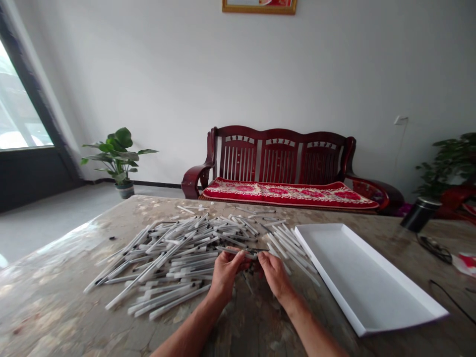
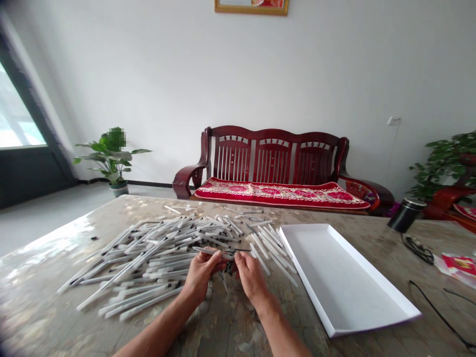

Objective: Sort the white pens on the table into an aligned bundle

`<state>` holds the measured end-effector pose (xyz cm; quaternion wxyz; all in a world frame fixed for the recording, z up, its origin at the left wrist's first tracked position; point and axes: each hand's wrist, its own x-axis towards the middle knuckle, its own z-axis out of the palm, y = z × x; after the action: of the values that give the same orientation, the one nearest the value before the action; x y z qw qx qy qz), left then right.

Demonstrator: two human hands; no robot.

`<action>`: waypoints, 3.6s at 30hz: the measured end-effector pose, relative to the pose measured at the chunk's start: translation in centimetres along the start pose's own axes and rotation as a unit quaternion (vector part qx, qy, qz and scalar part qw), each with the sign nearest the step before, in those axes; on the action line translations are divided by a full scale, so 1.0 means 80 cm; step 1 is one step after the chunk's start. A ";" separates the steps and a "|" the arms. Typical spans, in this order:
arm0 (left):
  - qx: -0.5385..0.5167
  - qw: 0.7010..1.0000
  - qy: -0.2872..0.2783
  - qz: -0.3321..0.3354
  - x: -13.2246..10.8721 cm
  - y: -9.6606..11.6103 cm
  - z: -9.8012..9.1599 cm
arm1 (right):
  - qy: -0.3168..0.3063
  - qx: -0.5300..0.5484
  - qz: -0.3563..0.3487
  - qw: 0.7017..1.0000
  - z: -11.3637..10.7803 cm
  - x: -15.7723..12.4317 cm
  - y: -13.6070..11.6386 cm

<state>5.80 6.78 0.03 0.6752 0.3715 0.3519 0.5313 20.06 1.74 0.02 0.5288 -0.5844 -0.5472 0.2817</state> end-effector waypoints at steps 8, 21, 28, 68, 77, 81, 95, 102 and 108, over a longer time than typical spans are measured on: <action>-0.008 1.000 0.001 -0.008 -0.002 0.003 0.002 | 0.027 -0.003 -0.032 0.999 0.003 0.003 -0.003; -0.016 1.000 0.010 -0.014 0.001 0.002 0.001 | 0.043 0.003 -0.030 0.999 0.002 0.005 0.003; -0.012 1.000 0.022 -0.014 0.001 0.003 0.002 | 0.020 -0.057 -0.013 0.998 -0.001 0.006 0.008; -0.006 0.998 0.058 0.012 0.021 0.006 -0.008 | 0.110 -0.192 -0.158 0.962 -0.003 0.019 0.017; -0.058 0.979 0.165 0.102 0.042 0.028 -0.032 | 0.193 -0.264 -0.111 0.938 -0.034 0.024 0.030; -0.004 0.991 0.102 0.088 0.032 0.023 -0.024 | 0.163 -0.268 -0.113 0.943 -0.030 0.021 0.027; 0.156 0.981 -0.005 0.113 0.021 0.008 -0.016 | 0.142 -0.331 -0.133 0.923 -0.026 0.019 0.021; 0.606 0.751 0.082 0.247 0.020 0.046 -0.038 | 0.248 -0.422 -0.088 0.868 -0.073 0.031 0.052; 0.757 0.613 0.087 0.208 0.023 0.057 -0.045 | 0.249 -0.410 -0.071 0.875 -0.069 0.029 0.050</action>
<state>0.91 9.74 2.17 -0.0086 0.7657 0.5997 0.2324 27.00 2.88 -1.58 0.3788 -0.7595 -0.5038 -0.1609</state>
